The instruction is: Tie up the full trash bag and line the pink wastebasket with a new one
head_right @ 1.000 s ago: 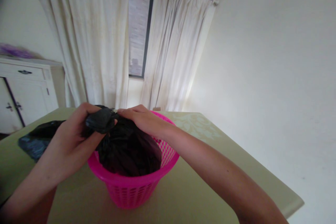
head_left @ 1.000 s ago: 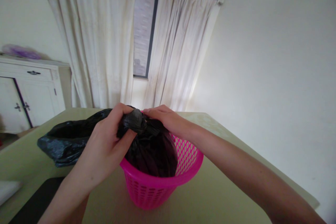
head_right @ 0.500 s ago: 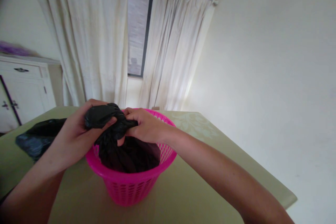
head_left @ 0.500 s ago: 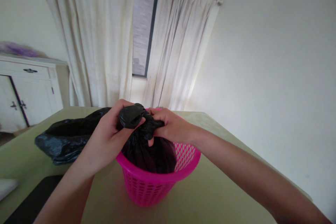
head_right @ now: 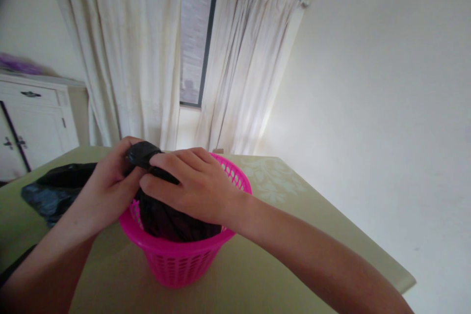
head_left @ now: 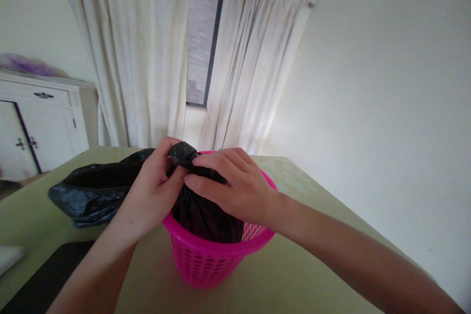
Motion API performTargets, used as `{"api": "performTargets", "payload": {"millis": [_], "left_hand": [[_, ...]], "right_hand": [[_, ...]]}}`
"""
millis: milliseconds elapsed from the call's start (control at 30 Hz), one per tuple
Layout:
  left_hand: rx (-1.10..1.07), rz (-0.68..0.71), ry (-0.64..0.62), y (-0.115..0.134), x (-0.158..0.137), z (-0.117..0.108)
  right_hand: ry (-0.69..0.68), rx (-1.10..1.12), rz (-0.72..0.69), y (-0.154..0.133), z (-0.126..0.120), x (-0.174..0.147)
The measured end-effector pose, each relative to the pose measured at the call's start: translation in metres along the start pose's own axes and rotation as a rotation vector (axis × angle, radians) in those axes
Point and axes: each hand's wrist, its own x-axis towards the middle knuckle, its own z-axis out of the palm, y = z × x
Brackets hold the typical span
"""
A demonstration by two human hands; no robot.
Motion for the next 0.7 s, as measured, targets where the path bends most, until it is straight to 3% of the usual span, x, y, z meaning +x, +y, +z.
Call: {"api": "performTargets", "payload": {"millis": [167, 400, 567, 700], "left_hand": [[-0.172, -0.153, -0.005, 0.0, 0.001, 0.0], [-0.148, -0.127, 0.02, 0.003, -0.002, 0.001], [-0.104, -0.251, 0.115, -0.013, 0.002, -0.012], [0.083, -0.208, 0.258, -0.044, 0.012, -0.033]], "right_hand": [[0.023, -0.062, 0.0, 0.003, -0.001, -0.005], [-0.032, -0.074, -0.067, 0.006, -0.001, 0.001], [-0.172, 0.371, 0.096, 0.019, -0.018, -0.004], [-0.416, 0.655, 0.288, 0.043, -0.049, -0.036]]}}
